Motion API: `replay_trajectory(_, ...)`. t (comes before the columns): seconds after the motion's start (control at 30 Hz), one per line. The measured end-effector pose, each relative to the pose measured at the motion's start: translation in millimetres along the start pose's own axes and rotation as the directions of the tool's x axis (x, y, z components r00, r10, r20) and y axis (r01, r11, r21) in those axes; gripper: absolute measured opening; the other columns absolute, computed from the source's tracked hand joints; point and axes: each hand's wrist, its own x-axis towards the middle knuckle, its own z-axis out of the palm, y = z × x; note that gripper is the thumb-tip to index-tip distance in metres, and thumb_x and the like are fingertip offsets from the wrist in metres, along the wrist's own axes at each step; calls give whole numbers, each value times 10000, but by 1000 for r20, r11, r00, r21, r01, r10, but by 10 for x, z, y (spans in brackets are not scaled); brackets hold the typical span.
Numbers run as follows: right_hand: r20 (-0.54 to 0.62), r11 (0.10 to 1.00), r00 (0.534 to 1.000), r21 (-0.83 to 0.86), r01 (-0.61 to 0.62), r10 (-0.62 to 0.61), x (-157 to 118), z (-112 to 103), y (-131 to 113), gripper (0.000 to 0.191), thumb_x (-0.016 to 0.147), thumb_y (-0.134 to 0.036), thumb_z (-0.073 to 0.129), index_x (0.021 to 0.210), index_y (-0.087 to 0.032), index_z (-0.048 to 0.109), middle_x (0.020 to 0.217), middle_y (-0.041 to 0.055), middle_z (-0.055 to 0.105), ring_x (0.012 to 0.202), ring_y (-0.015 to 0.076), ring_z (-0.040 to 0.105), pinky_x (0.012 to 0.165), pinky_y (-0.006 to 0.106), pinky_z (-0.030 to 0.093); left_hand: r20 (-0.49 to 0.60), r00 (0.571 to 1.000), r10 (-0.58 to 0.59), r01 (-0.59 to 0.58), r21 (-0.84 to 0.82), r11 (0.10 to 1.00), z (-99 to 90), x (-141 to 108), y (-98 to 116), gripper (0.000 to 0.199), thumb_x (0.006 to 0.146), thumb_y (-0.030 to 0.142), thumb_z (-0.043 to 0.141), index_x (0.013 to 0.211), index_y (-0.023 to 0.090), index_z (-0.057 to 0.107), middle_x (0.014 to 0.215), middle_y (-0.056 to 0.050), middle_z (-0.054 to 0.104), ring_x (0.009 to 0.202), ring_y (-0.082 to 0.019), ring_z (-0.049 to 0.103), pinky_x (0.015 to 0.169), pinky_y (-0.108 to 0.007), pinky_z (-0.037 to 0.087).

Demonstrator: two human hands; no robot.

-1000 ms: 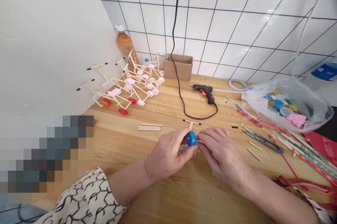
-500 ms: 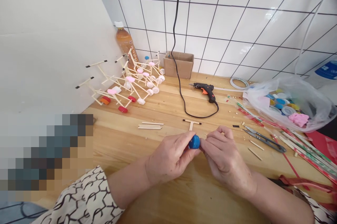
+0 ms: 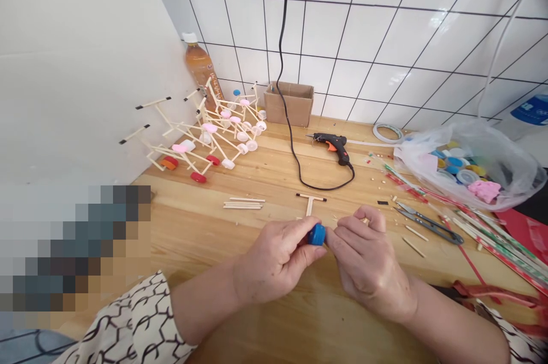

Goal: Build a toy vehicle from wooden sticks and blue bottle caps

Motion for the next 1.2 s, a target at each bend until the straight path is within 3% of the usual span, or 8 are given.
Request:
replay_trajectory(0.23, -45, 984, 990, -127, 125, -132, -106, 63, 22, 253, 822, -28, 374, 946, -50, 593, 604, 48, 533, 644, 184, 439, 713, 380, 350, 101, 978, -180, 193, -139, 971, -25, 18, 64, 177, 867, 276, 490, 867, 127, 585, 702, -18, 595, 606, -100, 517, 592, -210, 432)
replay_trajectory(0.53, -43, 967, 980, -172, 186, -196, -117, 65, 16, 257, 846, -45, 374, 954, -1, 603, 662, 104, 585, 698, 212, 474, 710, 387, 360, 170, 933, -317, 355, -292, 888, -44, 27, 90, 228, 849, 332, 515, 856, 126, 613, 715, -16, 594, 649, -111, 527, 589, -202, 432)
replay_trajectory(0.77, 17, 997, 1000, -75, 12, -11, -27, -3, 25, 255, 831, -3, 375, 754, -119, 589, 558, 5, 498, 598, 146, 403, 718, 360, 315, 117, 912, -394, 411, -263, 873, -36, 76, 55, 204, 780, 303, 597, 891, 133, 619, 701, -7, 594, 619, -106, 517, 566, -199, 438)
replay_trajectory(0.9, 31, 996, 997, -55, -67, 69, -7, -28, 47, 216, 835, -26, 435, 713, -137, 574, 562, -1, 523, 614, 141, 430, 738, 362, 300, 111, 902, -416, 430, -301, 851, 0, 88, 20, 229, 760, 283, 612, 936, 135, 608, 692, -4, 604, 588, -103, 523, 559, -200, 443)
replay_trajectory(1.2, -24, 1000, 1000, -18, -4, 3, -23, 10, 22, 265, 817, 17, 392, 691, -134, 570, 537, -8, 473, 583, 134, 389, 726, 350, 311, 162, 934, -319, 343, -152, 927, -44, 51, 39, 168, 830, 283, 525, 845, 129, 592, 662, 5, 545, 591, -96, 466, 546, -203, 369)
